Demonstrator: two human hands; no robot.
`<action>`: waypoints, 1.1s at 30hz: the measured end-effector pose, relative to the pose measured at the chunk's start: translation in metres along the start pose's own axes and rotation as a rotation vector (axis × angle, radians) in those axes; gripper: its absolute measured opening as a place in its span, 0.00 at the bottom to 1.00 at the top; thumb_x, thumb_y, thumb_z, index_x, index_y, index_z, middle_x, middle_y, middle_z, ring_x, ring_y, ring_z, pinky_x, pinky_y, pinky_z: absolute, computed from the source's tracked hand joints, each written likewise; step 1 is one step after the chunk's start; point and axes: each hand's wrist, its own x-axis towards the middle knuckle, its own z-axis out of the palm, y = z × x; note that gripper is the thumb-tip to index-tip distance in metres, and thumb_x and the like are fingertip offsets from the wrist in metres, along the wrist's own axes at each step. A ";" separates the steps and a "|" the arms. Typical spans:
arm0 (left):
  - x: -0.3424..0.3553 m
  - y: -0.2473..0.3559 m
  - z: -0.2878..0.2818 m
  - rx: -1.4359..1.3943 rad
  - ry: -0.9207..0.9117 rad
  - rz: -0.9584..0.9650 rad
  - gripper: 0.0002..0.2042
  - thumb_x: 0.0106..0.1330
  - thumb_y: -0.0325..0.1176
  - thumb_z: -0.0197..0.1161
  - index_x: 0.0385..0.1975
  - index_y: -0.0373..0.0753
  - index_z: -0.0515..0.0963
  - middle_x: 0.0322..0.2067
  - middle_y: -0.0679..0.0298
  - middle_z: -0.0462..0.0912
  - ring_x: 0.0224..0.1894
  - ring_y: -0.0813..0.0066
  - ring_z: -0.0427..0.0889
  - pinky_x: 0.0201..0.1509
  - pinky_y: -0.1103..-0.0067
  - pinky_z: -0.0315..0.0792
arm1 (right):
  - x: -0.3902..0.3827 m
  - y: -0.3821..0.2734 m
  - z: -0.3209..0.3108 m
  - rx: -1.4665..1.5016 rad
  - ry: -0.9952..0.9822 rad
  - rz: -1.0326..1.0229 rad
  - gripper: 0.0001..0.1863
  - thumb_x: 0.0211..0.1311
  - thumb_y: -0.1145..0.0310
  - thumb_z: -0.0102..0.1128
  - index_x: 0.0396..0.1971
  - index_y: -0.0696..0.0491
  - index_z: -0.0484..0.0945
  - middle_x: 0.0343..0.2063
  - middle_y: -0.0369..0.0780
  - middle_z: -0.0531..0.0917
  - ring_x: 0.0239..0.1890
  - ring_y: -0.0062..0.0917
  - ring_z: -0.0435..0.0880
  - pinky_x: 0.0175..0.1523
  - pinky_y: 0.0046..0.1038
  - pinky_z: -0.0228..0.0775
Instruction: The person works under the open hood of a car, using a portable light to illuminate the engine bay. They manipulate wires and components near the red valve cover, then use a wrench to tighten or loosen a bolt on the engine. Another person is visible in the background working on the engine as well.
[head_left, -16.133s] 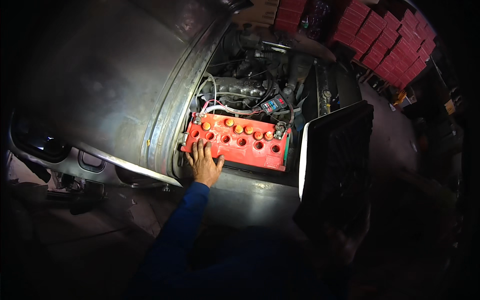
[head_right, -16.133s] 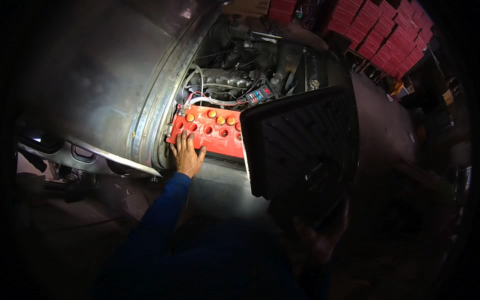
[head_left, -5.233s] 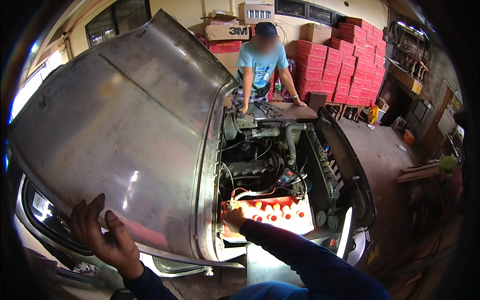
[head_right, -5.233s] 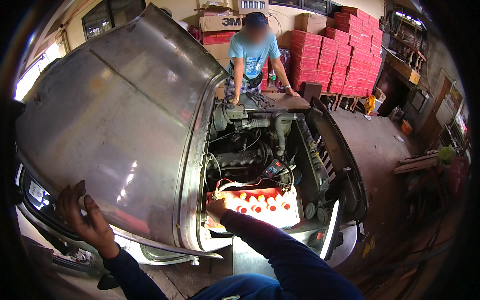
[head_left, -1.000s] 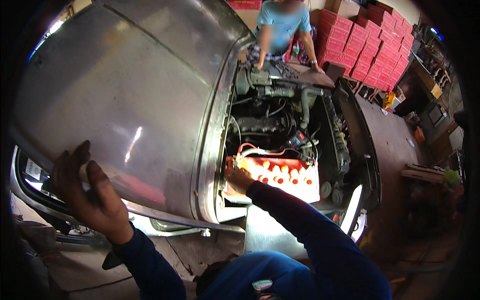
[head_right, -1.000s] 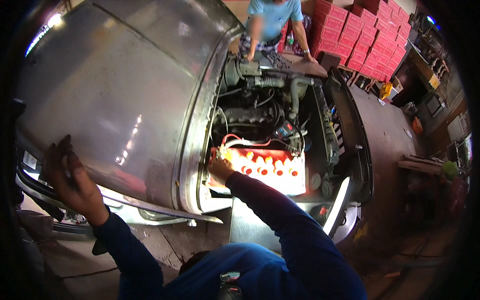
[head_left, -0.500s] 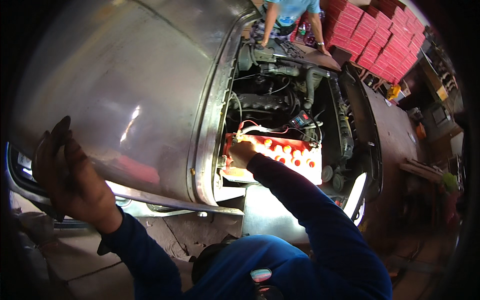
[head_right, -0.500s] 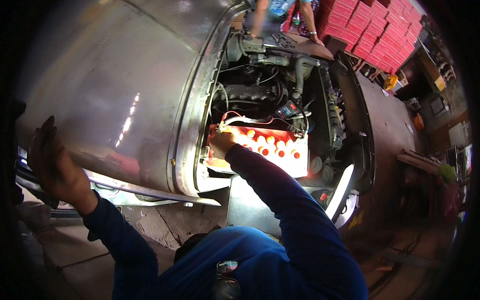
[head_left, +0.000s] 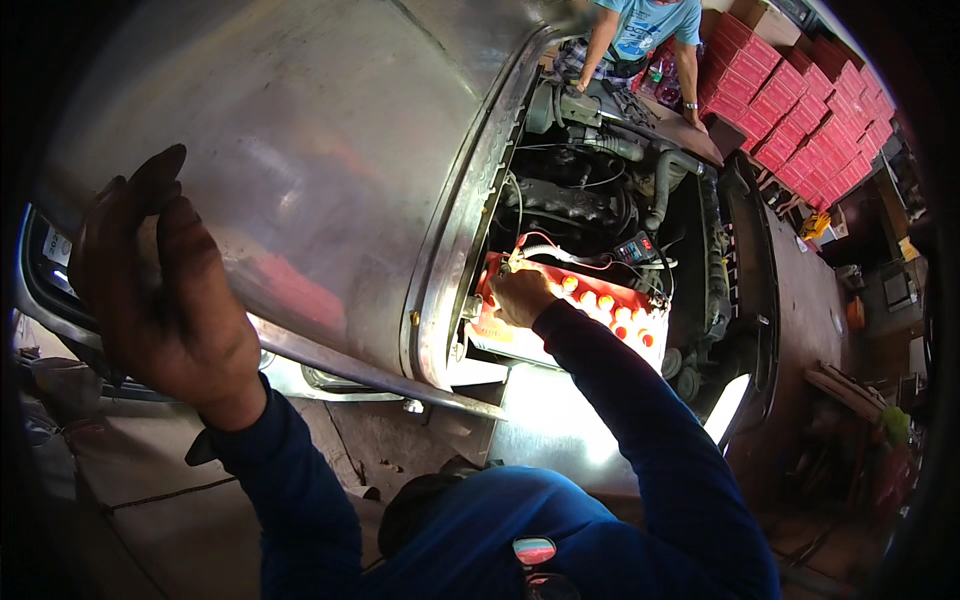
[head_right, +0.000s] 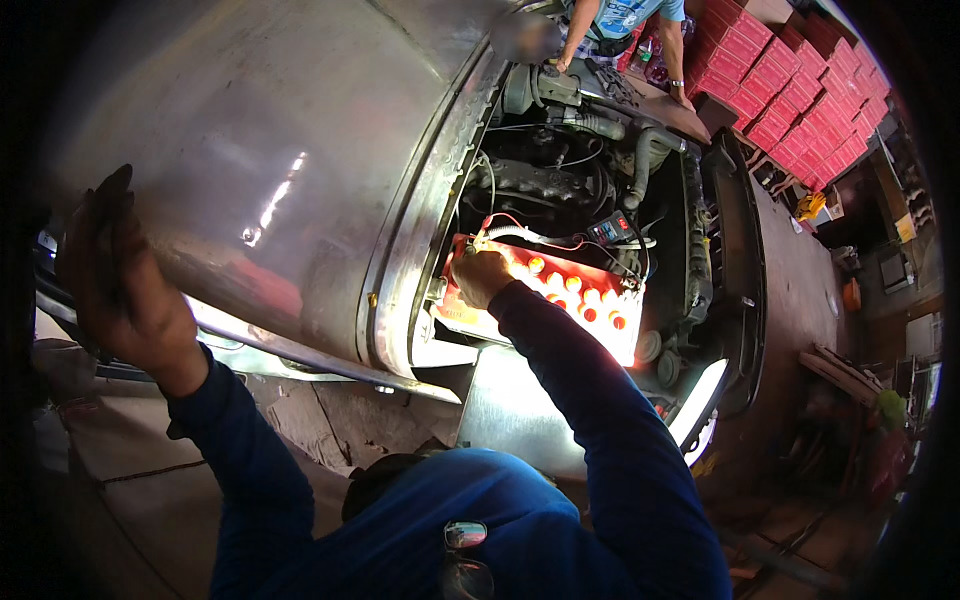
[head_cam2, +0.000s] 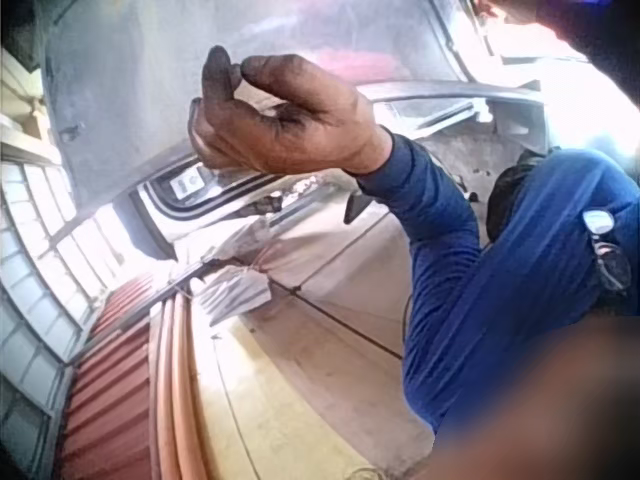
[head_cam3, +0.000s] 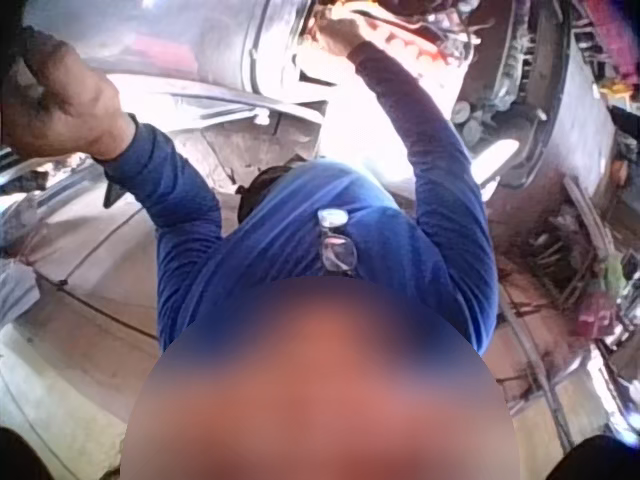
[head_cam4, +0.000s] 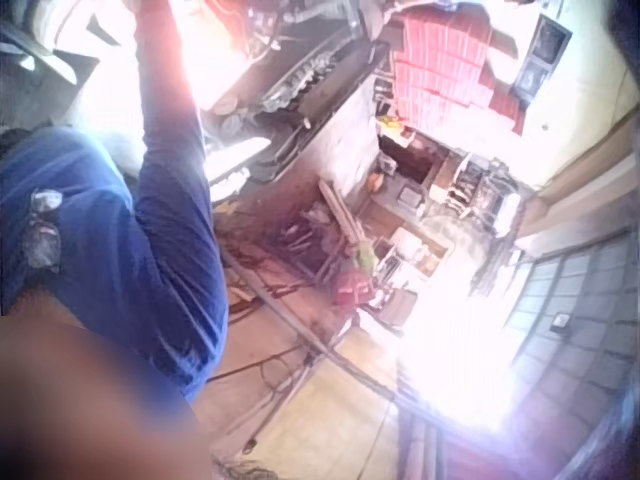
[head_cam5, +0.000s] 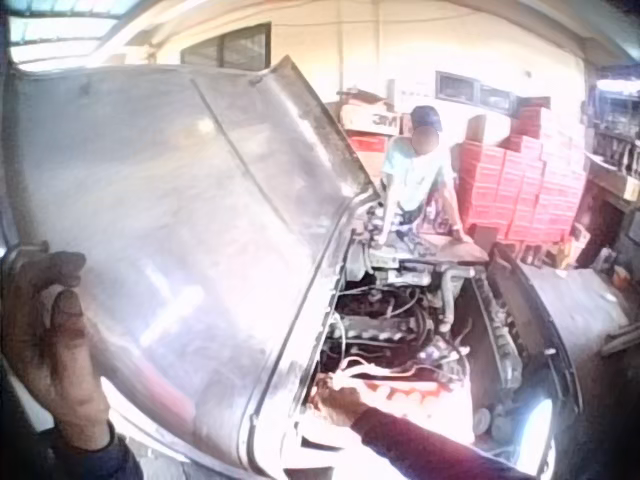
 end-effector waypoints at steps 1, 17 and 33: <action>0.000 0.000 -0.001 0.041 -0.003 0.006 0.11 0.68 0.27 0.59 0.46 0.31 0.83 0.44 0.59 0.89 0.51 0.63 0.79 0.62 0.68 0.70 | 0.000 -0.001 0.001 0.025 0.031 -0.022 0.14 0.54 0.62 0.68 0.34 0.56 0.81 0.23 0.47 0.85 0.28 0.43 0.87 0.33 0.45 0.79; 0.000 0.001 0.000 0.124 -0.012 -0.019 0.13 0.72 0.33 0.57 0.47 0.33 0.84 0.45 0.61 0.89 0.56 0.62 0.77 0.67 0.65 0.65 | 0.007 -0.019 0.045 -0.079 0.119 0.254 0.11 0.59 0.62 0.66 0.33 0.55 0.83 0.28 0.45 0.87 0.30 0.41 0.88 0.35 0.45 0.79; 0.010 0.023 0.000 0.145 0.029 -0.157 0.13 0.67 0.33 0.55 0.43 0.37 0.84 0.41 0.60 0.85 0.56 0.54 0.75 0.69 0.57 0.59 | 0.020 -0.007 0.060 -0.187 0.086 0.084 0.13 0.55 0.67 0.63 0.37 0.60 0.83 0.25 0.45 0.86 0.24 0.39 0.86 0.27 0.45 0.73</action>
